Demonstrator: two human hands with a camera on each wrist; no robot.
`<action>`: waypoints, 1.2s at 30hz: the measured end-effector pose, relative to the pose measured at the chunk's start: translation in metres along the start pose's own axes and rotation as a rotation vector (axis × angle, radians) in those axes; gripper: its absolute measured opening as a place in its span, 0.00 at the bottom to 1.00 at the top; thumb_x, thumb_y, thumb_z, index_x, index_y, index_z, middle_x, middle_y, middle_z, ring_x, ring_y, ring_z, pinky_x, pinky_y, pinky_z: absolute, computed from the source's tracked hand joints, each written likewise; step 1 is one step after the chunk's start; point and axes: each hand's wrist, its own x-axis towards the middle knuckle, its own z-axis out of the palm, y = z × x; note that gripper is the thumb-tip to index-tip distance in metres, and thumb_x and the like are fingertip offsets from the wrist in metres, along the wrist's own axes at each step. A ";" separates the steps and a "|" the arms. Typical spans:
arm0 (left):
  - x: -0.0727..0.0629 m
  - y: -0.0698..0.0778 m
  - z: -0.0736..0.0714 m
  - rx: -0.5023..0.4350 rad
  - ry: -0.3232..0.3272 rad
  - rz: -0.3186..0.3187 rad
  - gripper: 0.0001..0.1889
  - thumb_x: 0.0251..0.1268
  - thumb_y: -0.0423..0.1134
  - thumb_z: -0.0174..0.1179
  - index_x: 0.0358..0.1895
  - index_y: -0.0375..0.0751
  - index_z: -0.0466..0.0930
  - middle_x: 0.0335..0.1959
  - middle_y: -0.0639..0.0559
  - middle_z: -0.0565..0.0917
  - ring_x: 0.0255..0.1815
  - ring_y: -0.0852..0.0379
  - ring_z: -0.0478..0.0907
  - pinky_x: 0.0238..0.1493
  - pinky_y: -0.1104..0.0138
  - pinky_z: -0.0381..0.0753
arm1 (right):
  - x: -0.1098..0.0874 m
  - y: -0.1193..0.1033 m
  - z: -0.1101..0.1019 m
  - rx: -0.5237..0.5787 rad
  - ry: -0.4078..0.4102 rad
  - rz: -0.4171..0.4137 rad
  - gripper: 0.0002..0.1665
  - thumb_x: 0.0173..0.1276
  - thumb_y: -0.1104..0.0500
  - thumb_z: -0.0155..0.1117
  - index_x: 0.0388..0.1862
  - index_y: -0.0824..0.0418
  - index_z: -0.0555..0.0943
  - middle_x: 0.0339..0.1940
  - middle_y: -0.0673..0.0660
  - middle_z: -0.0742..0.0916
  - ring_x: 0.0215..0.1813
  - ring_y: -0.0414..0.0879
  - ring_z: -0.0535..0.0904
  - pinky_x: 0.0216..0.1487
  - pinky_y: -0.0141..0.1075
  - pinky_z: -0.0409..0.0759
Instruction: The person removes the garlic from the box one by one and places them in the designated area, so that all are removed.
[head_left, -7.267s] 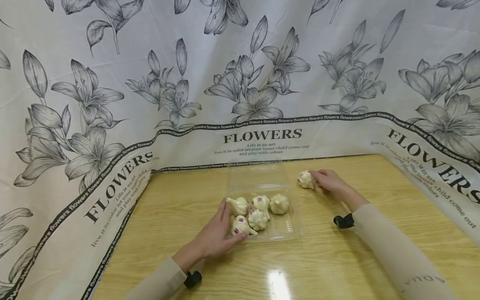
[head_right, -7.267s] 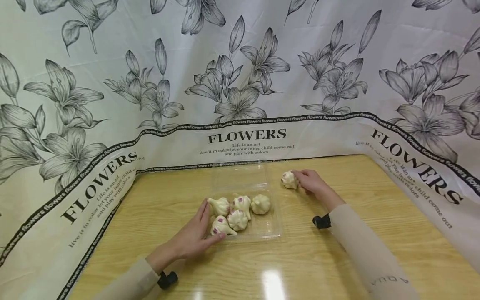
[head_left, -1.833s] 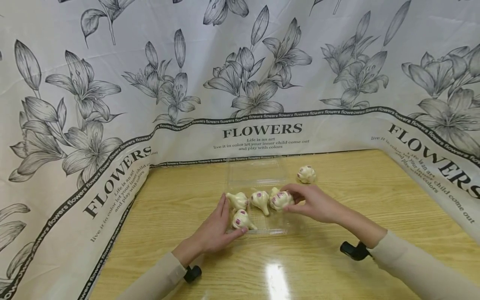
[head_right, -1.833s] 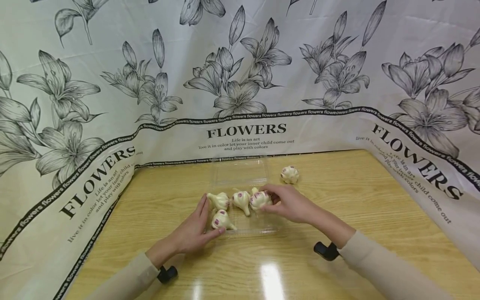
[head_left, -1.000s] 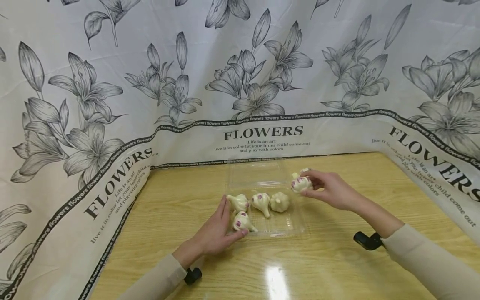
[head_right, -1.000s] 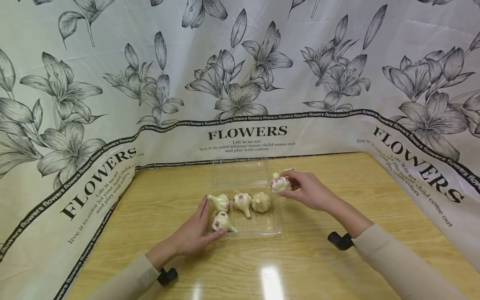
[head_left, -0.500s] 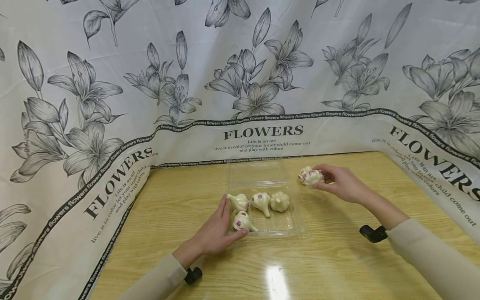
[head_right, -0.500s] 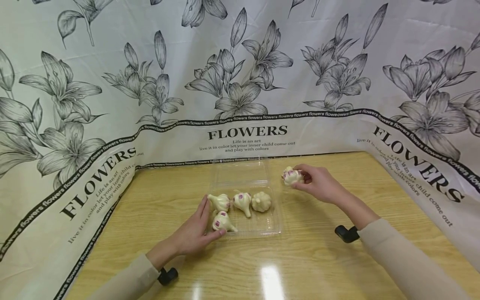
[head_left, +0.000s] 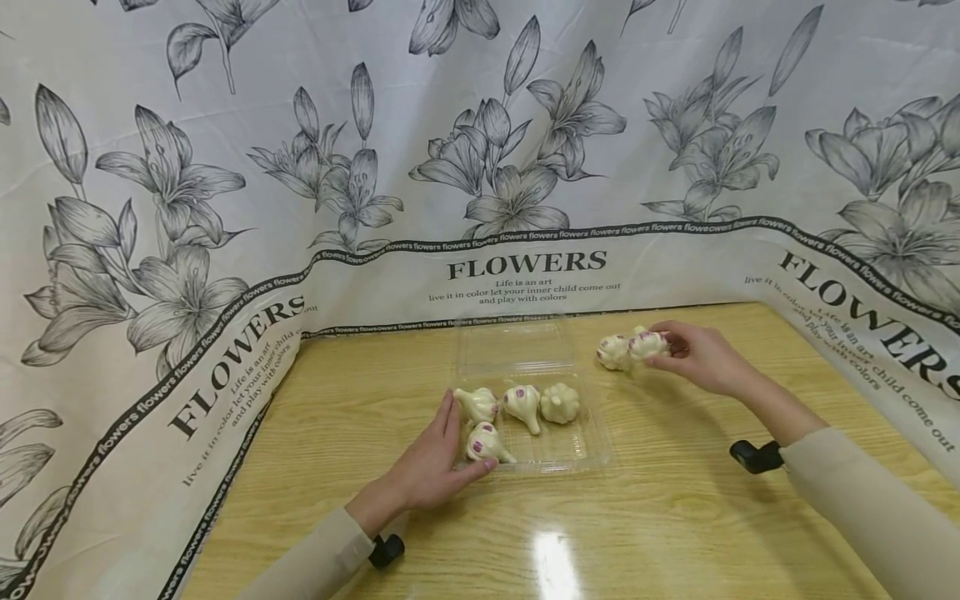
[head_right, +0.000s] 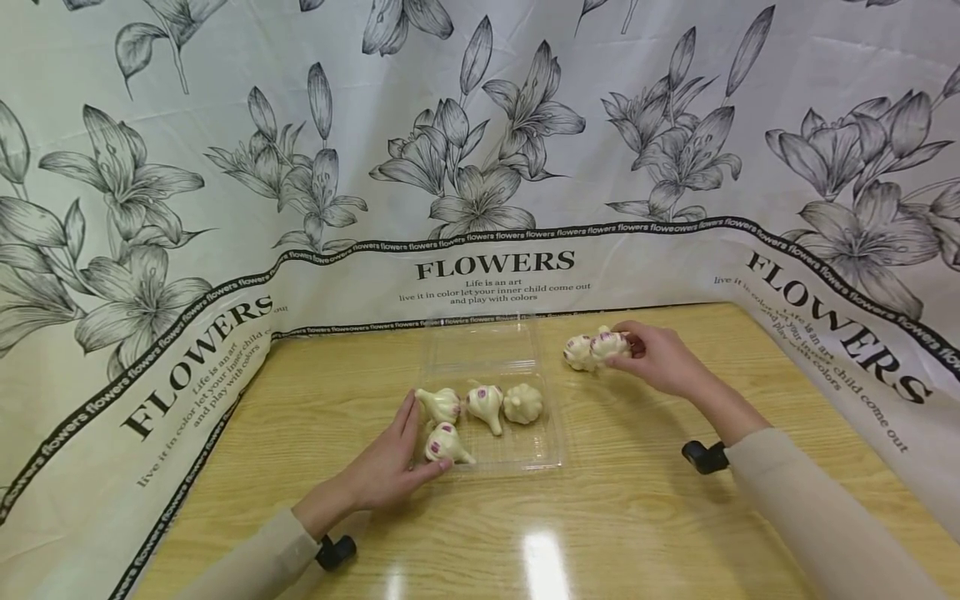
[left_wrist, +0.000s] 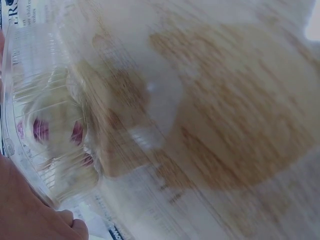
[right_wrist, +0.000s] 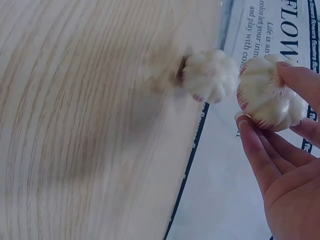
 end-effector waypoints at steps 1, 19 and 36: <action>0.000 0.000 0.000 -0.001 0.000 0.000 0.61 0.68 0.78 0.43 0.82 0.30 0.33 0.83 0.36 0.30 0.81 0.37 0.49 0.79 0.52 0.58 | 0.001 0.002 -0.001 -0.004 0.000 0.004 0.33 0.71 0.53 0.72 0.66 0.70 0.75 0.55 0.78 0.84 0.52 0.69 0.84 0.54 0.62 0.83; -0.001 -0.001 0.001 0.007 -0.009 -0.013 0.62 0.66 0.80 0.41 0.82 0.31 0.33 0.83 0.39 0.28 0.81 0.37 0.49 0.79 0.52 0.57 | 0.018 0.038 0.005 -0.013 -0.069 0.114 0.36 0.75 0.53 0.67 0.69 0.75 0.69 0.59 0.81 0.79 0.57 0.72 0.79 0.55 0.63 0.81; 0.000 -0.001 0.001 0.001 -0.011 -0.015 0.62 0.66 0.80 0.41 0.82 0.32 0.33 0.83 0.40 0.28 0.81 0.36 0.52 0.78 0.52 0.60 | 0.021 0.061 0.017 0.011 -0.097 0.160 0.36 0.76 0.55 0.65 0.69 0.78 0.66 0.61 0.83 0.76 0.60 0.77 0.75 0.59 0.67 0.76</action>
